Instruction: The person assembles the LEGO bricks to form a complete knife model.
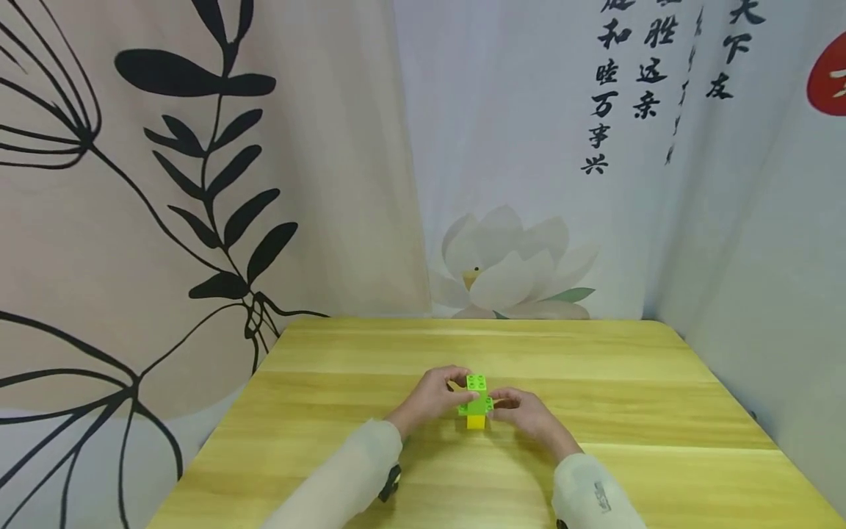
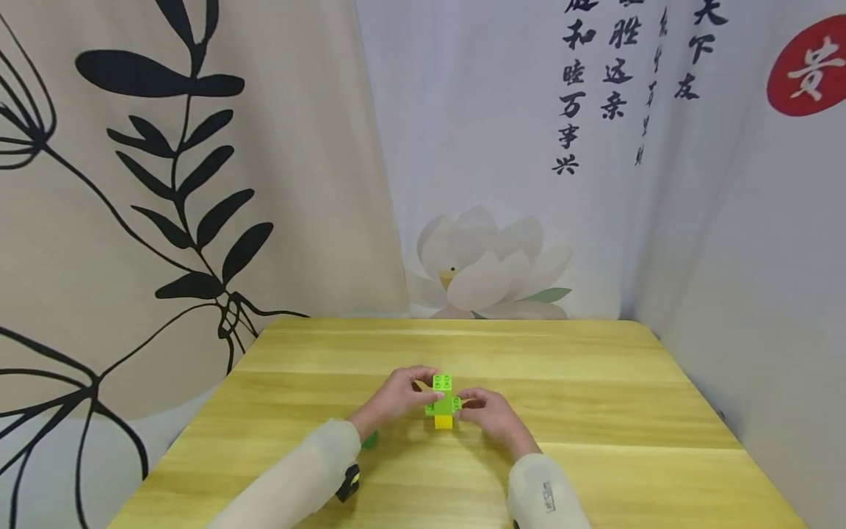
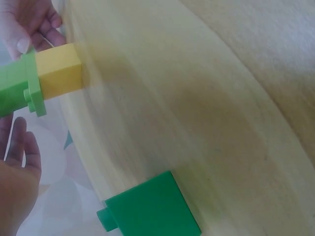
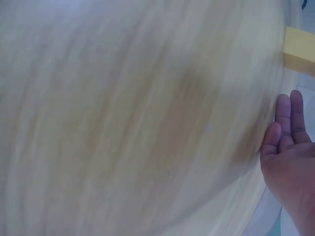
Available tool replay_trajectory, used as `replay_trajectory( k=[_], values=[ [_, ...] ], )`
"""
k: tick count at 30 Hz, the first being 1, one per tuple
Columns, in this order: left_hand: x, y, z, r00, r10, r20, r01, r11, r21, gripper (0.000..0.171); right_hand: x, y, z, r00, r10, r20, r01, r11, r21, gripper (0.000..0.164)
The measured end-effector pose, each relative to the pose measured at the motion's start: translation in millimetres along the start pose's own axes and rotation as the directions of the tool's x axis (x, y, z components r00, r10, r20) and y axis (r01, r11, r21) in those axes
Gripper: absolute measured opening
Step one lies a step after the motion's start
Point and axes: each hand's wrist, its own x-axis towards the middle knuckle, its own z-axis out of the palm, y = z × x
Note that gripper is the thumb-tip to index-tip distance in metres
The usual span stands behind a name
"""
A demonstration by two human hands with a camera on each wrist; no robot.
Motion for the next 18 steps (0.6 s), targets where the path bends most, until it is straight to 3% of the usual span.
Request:
replay_trajectory(
  k=[4,18],
  values=[
    [-1.7,0.6,-0.9,1.0,-0.025,0.006,0.025,1.0,-0.008,0.027,0.3,1.2,0.6,1.0,0.001,0.0,-0.001,1.0,0.012,0.033],
    [-3.5,-3.4,-5.5,1.0,0.0,0.02,0.0,1.0,0.003,0.026,2.4,4.6,2.2,1.0,0.002,0.002,-0.002,1.0,0.03,0.035]
  ],
)
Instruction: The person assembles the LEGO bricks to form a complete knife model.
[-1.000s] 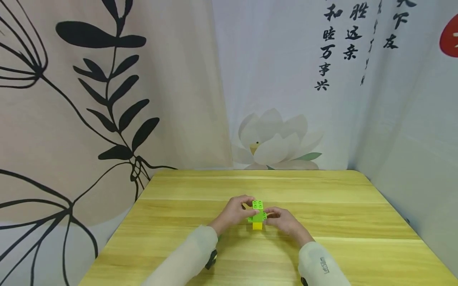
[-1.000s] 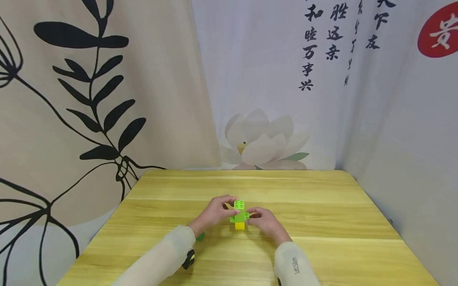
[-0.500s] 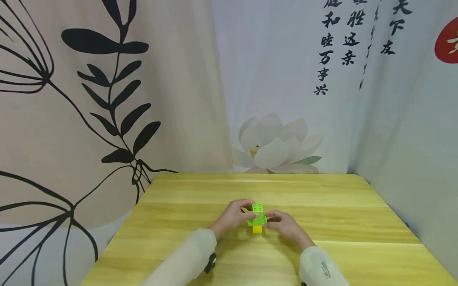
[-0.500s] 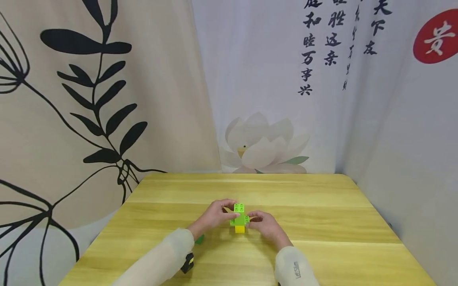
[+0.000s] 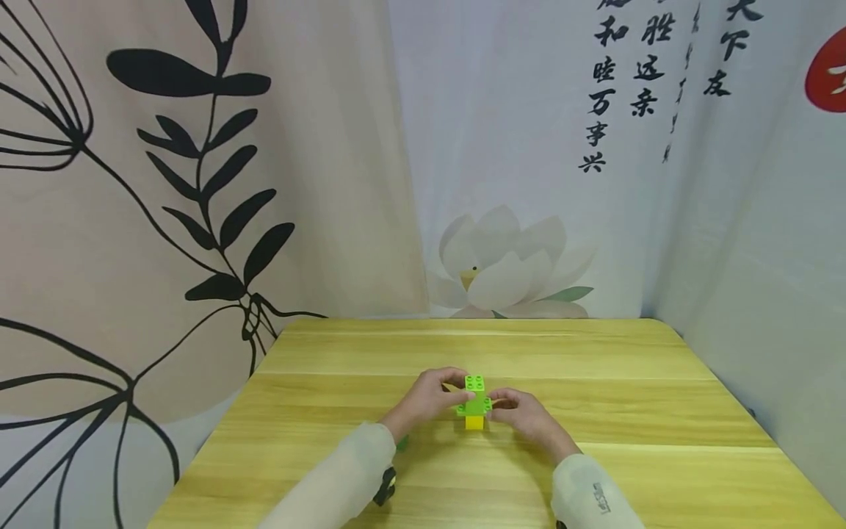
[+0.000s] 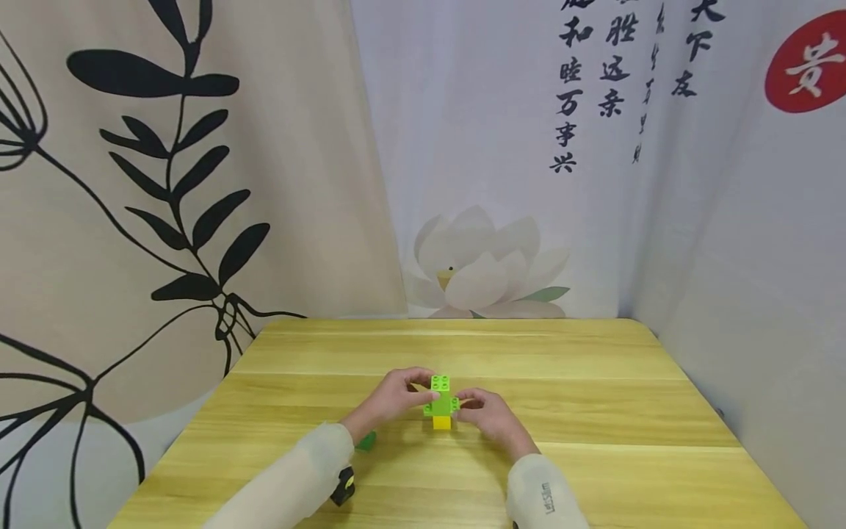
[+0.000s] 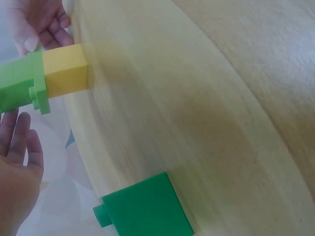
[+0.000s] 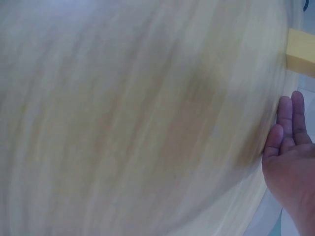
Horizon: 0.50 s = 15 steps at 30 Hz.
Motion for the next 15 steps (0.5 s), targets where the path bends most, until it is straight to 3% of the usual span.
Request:
replay_trajectory(
  k=[15],
  values=[
    [1.1,-1.7,1.5,1.0,0.017,0.012,-0.017,1.0,0.022,0.028,-0.1,0.7,-0.4,1.0,0.004,0.003,-0.004,1.0,-0.003,0.038]
  ],
)
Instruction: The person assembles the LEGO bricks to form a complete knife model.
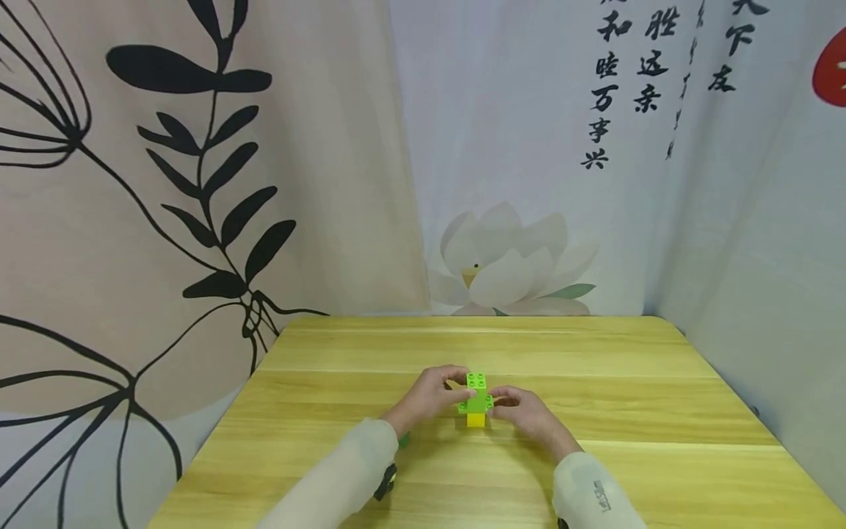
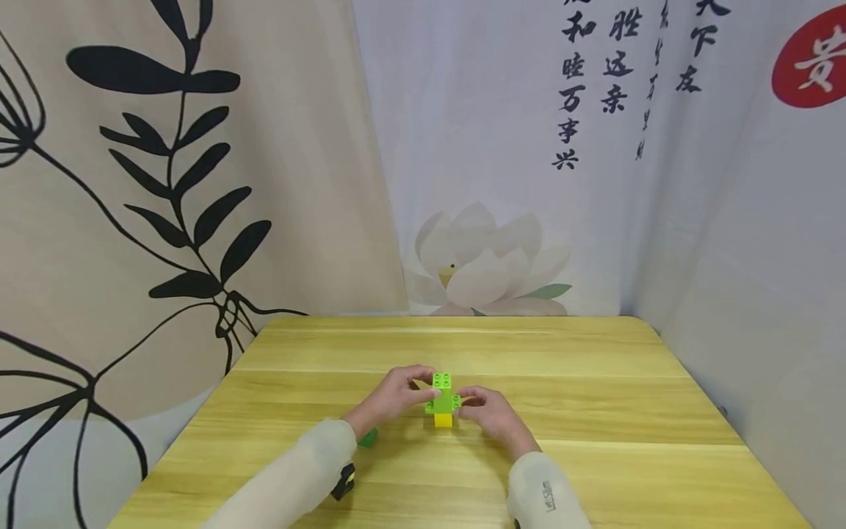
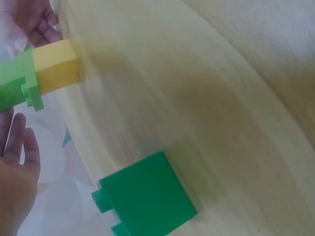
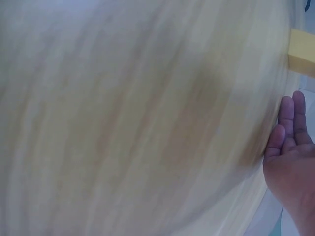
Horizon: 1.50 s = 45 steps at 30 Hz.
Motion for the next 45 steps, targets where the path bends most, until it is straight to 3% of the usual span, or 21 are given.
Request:
replay_trajectory(
  k=[11,25,32,45],
  values=[
    [-1.1,4.4,-0.7,1.0,-0.015,0.001,0.015,0.999,0.033,0.031,-0.2,1.5,0.0,1.0,0.007,-0.009,-0.007,1.0,0.022,0.038],
    [2.6,10.6,-4.1,0.999,-0.015,0.034,0.014,0.999,0.044,0.017,0.5,0.4,0.0,0.999,0.028,-0.031,-0.027,1.0,0.016,0.04],
    [1.9,9.8,-2.5,0.999,-0.038,0.021,0.037,0.998,0.042,0.022,-0.9,-0.6,-0.3,0.999,0.034,-0.034,-0.034,0.999,0.012,0.041],
    [2.3,5.9,-2.0,1.0,-0.018,0.023,0.017,0.999,0.05,0.026,-0.5,0.9,-0.6,1.0,0.016,-0.023,-0.015,1.0,0.016,0.035]
  ],
)
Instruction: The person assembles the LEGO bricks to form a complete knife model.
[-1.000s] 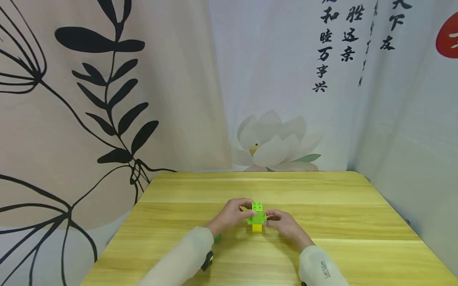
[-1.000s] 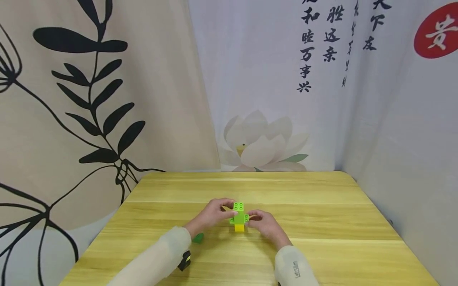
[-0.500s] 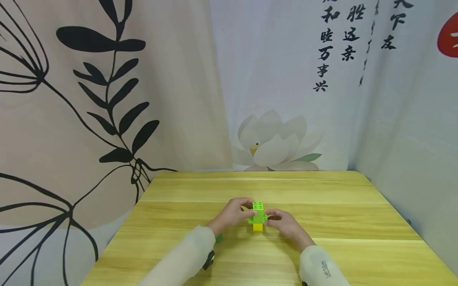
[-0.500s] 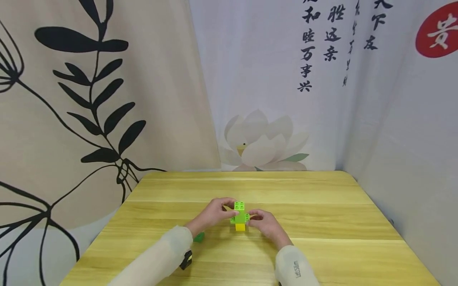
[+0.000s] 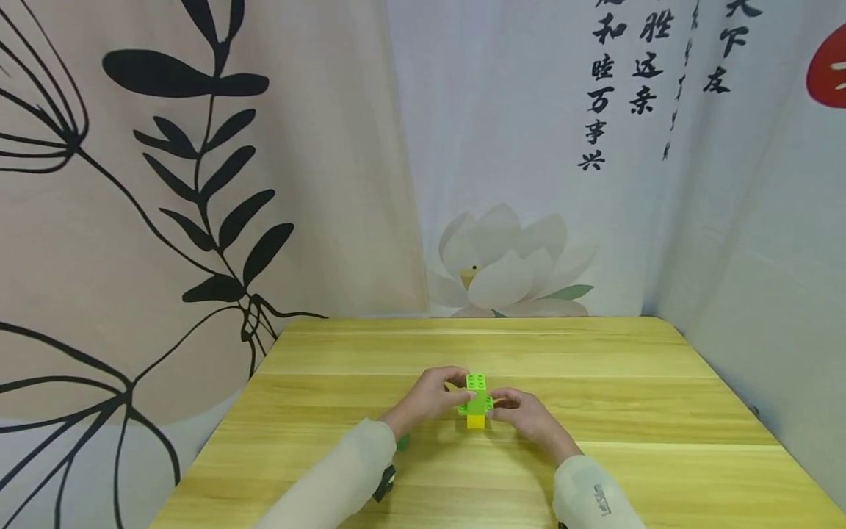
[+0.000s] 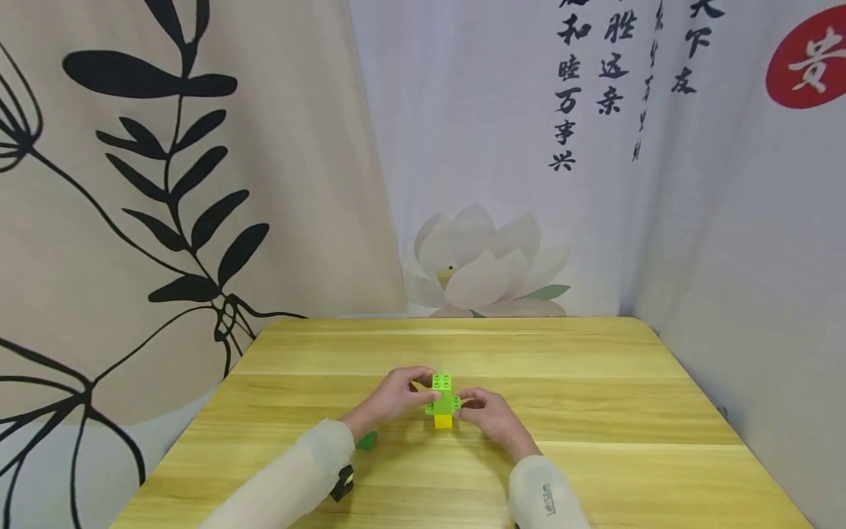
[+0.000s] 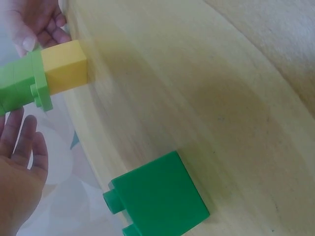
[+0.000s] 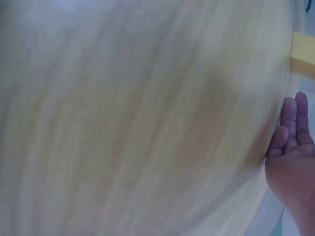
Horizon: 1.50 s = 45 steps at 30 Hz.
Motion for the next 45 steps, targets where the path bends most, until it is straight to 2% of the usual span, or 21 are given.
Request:
replay_trajectory(
  k=[10,20,25,32,39,42,45],
  values=[
    [-8.5,-7.7,-7.2,1.0,-0.011,-0.002,0.011,0.998,0.061,0.048,-2.3,-1.3,1.2,1.0,-0.018,-0.004,0.018,1.0,0.016,0.034],
    [-22.5,-23.6,-26.2,0.997,-0.031,-0.076,0.035,0.998,0.05,0.045,0.5,-0.2,1.2,1.0,-0.019,-0.01,0.019,1.0,0.014,0.039],
    [-34.7,-32.3,-37.1,0.992,-0.042,-0.117,0.045,0.999,0.029,0.045,0.9,0.8,1.4,1.0,-0.01,-0.018,0.01,1.0,0.019,0.037],
    [-53.0,-45.2,-47.5,0.981,-0.056,-0.185,0.066,0.997,0.047,0.052,0.9,1.8,2.4,1.0,0.001,-0.019,-0.001,1.0,0.013,0.037],
    [-73.5,-50.4,-48.6,0.961,-0.113,-0.251,0.126,0.991,0.035,0.054,1.1,1.9,3.4,1.0,0.002,-0.022,-0.002,1.0,0.017,0.036],
    [-84.0,-51.9,-46.3,0.956,-0.139,-0.259,0.152,0.988,0.029,0.056,1.1,1.9,3.6,1.0,0.002,-0.024,-0.002,1.0,0.02,0.035],
    [-93.3,-54.6,-42.9,0.957,-0.151,-0.249,0.161,0.987,0.022,0.057,0.9,2.0,3.3,1.0,0.002,-0.024,-0.001,1.0,0.022,0.035]
  ],
)
